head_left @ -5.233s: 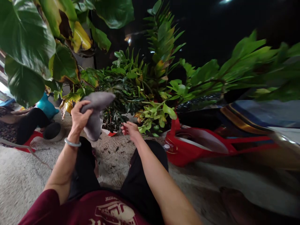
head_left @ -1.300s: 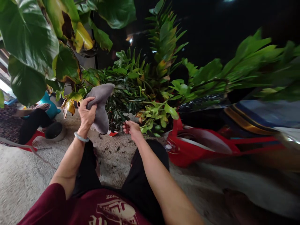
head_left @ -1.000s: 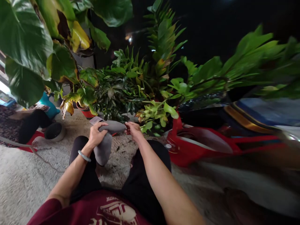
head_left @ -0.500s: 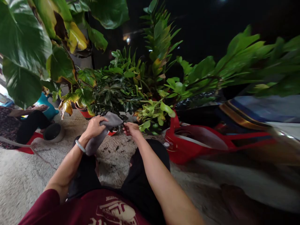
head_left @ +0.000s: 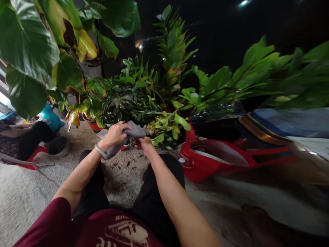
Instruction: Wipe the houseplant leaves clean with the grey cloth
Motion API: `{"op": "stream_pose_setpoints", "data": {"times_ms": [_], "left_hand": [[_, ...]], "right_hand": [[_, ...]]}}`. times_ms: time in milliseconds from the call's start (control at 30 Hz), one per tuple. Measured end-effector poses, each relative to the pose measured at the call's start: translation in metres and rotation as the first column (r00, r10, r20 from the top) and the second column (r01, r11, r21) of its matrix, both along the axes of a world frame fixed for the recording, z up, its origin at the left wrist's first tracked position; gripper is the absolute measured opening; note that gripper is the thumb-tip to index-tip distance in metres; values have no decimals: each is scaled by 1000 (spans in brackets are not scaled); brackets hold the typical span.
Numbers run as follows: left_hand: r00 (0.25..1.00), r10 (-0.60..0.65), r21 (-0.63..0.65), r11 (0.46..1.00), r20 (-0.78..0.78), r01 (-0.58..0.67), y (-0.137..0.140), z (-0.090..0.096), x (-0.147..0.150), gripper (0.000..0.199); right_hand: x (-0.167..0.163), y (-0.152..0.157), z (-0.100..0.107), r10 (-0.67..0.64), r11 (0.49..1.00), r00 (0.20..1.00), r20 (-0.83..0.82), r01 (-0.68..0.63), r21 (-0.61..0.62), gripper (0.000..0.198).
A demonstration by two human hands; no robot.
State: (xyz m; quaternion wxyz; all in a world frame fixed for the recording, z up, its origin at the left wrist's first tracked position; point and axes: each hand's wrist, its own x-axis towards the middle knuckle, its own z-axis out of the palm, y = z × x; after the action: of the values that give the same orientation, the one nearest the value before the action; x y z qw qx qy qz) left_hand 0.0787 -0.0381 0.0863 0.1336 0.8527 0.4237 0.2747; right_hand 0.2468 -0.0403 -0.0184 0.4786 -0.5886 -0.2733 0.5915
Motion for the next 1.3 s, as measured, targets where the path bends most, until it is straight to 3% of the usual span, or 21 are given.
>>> {"op": "stream_pose_setpoints", "data": {"times_ms": [67, 133, 267, 333, 400, 533, 667, 767, 833, 900, 967, 1033, 1100, 1200, 1300], "left_hand": [[1000, -6, -23, 1000, 18, 7, -13, 4, -17, 34], [994, 19, 28, 999, 103, -22, -15, 19, -20, 33], [954, 76, 193, 972, 291, -136, 13, 47, 13, 34], [951, 70, 194, 972, 302, -133, 25, 46, 31, 35], [977, 37, 126, 990, 209, -64, 24, 34, 34, 36], [1000, -15, -32, 999, 24, 16, -9, 11, -4, 35], [976, 108, 56, 991, 190, -121, -19, 28, -35, 34], [921, 159, 198, 950, 355, -240, 3, 48, -19, 32], [905, 152, 242, 934, 397, -263, 19, 51, 0, 32], [929, 141, 233, 945, 341, -229, 25, 41, 14, 33], [974, 124, 163, 974, 190, -156, 18, 21, 13, 35], [998, 69, 47, 996, 10, -69, 3, 3, -2, 35], [998, 13, -37, 999, -62, -15, -13, -3, -25, 34], [995, 43, 21, 999, 95, -45, -24, 19, -46, 33], [940, 120, 189, 964, 319, -188, -11, 55, -31, 31]], "right_hand": [[1, 1, -1, 8, 1000, 1000, -1, -8, -16, 15], [1, 0, -1, 14, 1000, 1000, -2, -14, -20, 15], [-2, -2, -1, 8, 1000, 1000, 4, -8, -2, 14], [-3, -2, -1, -1, 1000, 1000, 14, 1, 5, 15], [-2, -2, -2, -8, 1000, 1000, 20, 8, 8, 15], [1, -1, -4, 6, 1000, 1000, 16, -7, 11, 18], [2, -2, -3, 25, 999, 1000, 5, -25, 33, 15], [0, -3, -1, 20, 998, 1000, 1, -20, 58, 15], [-1, -4, -1, 8, 997, 1000, 4, -8, 73, 17], [-2, -3, -2, -5, 997, 1000, 10, 5, 79, 17], [-1, -2, -4, -8, 997, 1000, 17, 7, 72, 17], [0, 0, -6, 3, 998, 1000, 22, -4, 55, 17], [2, 1, -7, 17, 999, 1000, 25, -18, 41, 19], [4, 2, -7, 22, 999, 1000, 19, -22, 48, 18], [3, 1, -6, 7, 998, 1000, 8, -8, 65, 15]]}}
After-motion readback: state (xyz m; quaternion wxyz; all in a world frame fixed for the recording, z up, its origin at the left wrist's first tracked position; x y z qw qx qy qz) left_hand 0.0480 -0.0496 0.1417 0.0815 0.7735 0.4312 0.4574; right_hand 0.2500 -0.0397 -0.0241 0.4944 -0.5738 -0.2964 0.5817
